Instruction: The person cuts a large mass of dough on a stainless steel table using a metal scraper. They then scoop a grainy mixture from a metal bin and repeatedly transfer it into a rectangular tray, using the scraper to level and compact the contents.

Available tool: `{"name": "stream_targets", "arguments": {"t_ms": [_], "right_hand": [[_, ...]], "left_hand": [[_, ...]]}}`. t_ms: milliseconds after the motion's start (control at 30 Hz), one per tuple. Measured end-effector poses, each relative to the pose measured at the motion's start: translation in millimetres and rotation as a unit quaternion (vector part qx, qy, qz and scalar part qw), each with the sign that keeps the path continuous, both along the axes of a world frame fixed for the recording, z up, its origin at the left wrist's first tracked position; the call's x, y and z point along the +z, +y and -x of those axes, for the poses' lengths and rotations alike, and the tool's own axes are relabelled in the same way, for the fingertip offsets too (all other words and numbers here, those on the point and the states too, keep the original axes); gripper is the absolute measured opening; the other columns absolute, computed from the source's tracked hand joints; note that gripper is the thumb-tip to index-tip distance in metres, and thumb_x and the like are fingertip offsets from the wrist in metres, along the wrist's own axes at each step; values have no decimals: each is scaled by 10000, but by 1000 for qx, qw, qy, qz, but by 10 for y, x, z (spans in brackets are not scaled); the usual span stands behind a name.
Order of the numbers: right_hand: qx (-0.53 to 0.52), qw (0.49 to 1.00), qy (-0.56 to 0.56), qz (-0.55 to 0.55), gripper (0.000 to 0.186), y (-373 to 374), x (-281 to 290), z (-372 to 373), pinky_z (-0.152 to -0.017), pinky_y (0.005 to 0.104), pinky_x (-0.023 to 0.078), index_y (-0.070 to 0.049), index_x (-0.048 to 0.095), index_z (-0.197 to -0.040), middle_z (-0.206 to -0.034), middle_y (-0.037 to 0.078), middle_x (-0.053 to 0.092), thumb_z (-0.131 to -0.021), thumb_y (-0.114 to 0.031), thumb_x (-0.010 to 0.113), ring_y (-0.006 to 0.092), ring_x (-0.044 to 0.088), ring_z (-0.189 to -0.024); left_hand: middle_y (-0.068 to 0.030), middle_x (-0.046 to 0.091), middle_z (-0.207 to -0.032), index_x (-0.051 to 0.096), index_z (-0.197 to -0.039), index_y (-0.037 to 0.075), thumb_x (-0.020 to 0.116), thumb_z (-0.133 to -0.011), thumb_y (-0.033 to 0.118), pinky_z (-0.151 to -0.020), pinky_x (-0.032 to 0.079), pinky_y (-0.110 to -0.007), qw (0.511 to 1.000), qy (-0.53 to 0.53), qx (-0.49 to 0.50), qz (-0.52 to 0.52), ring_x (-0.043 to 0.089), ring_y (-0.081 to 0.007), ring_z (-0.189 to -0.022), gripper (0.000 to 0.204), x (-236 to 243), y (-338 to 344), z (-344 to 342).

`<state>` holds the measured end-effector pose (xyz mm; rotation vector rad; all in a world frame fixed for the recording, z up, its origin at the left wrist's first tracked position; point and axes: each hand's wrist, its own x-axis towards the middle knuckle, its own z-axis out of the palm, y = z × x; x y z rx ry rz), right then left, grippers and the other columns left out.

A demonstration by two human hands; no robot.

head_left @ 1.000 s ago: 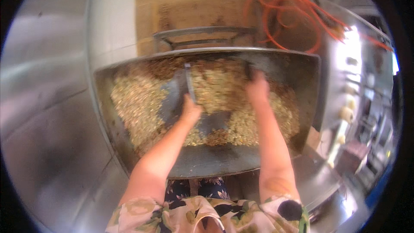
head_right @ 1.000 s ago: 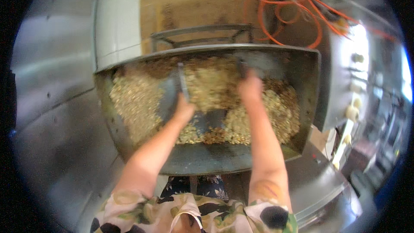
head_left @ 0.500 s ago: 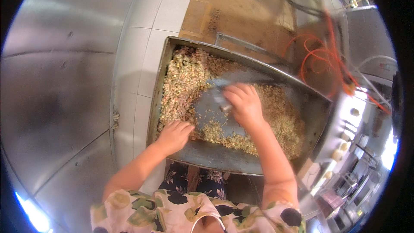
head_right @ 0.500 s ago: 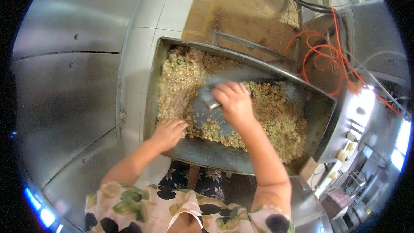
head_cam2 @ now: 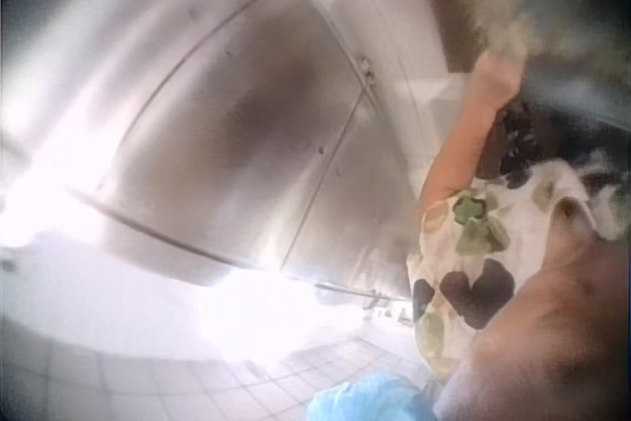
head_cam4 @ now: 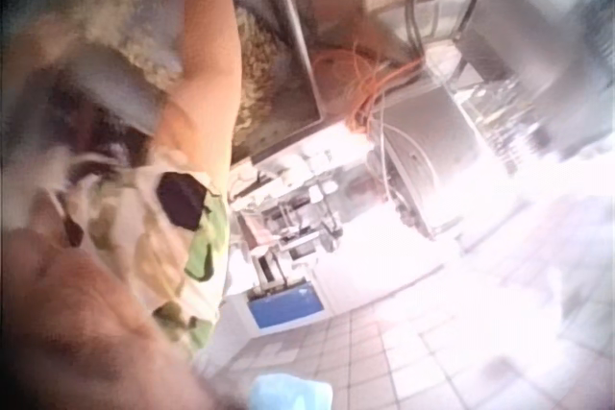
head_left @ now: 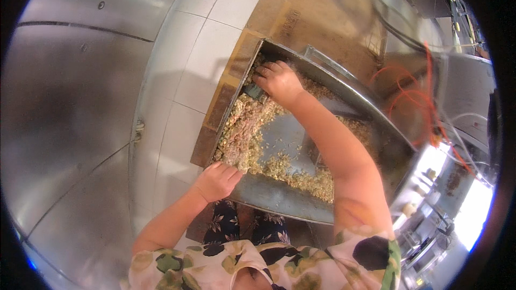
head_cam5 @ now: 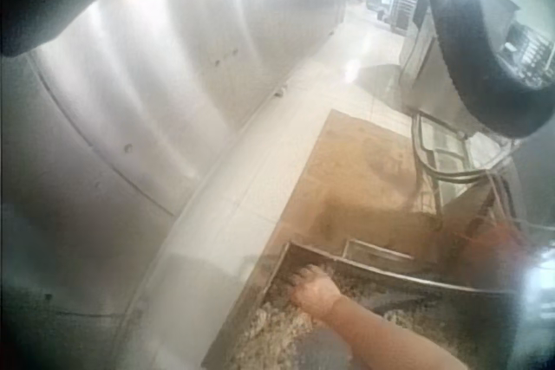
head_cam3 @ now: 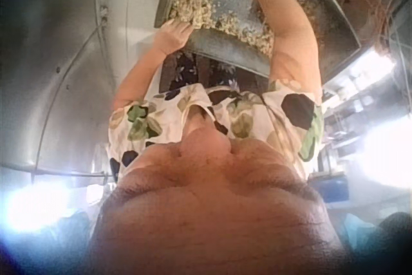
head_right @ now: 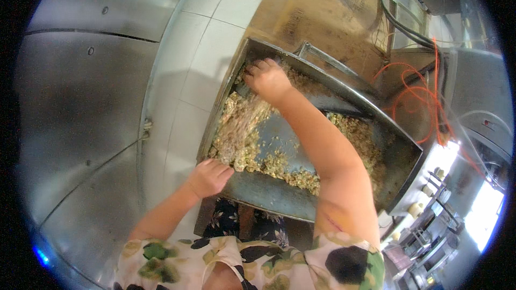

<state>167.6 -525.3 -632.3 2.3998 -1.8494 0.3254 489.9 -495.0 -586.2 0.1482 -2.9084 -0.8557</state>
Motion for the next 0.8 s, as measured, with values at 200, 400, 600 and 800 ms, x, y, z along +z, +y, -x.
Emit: {"name": "stream_targets", "arguments": {"t_ms": [200, 400, 600, 800], "right_hand": [[-87, 953, 40, -288, 146, -30, -9, -116, -941, 430, 411, -112, 671, -915, -960, 63, 666, -787, -160, 619, 221, 607, -1000], [-174, 924, -53, -338, 151, 791, 182, -253, -682, 394, 519, -96, 642, -953, -876, 80, 669, -813, -132, 598, 201, 658, -809], [-218, 865, -142, -429, 182, 1320, 614, -261, -647, 398, 521, -121, 624, -940, -820, 106, 662, -768, -66, 599, 288, 660, -784], [-358, 920, -66, -146, 232, 139, 194, -210, -663, 389, 534, -108, 615, -998, -893, 92, 668, -777, -47, 577, 295, 658, -796]], "left_hand": [[-64, 638, -807, 646, -834, 52, 640, -687, 46, -691, 500, -320, 999, 25, 17, -23, 622, -210, -738, 147, 13, 42, 47], [-39, 614, -780, 643, -828, 65, 627, -722, 69, -669, 473, -316, 999, 26, 29, -15, 595, -195, -705, 108, 3, 158, -15], [-22, 579, -748, 632, -824, 70, 622, -742, 86, -661, 461, -313, 998, 47, 39, -1, 580, -187, -701, 84, -26, 113, -12], [-48, 614, -794, 652, -840, 53, 646, -707, 73, -665, 478, -312, 999, 23, 26, -17, 598, -195, -718, 135, -28, 44, -15]]}}
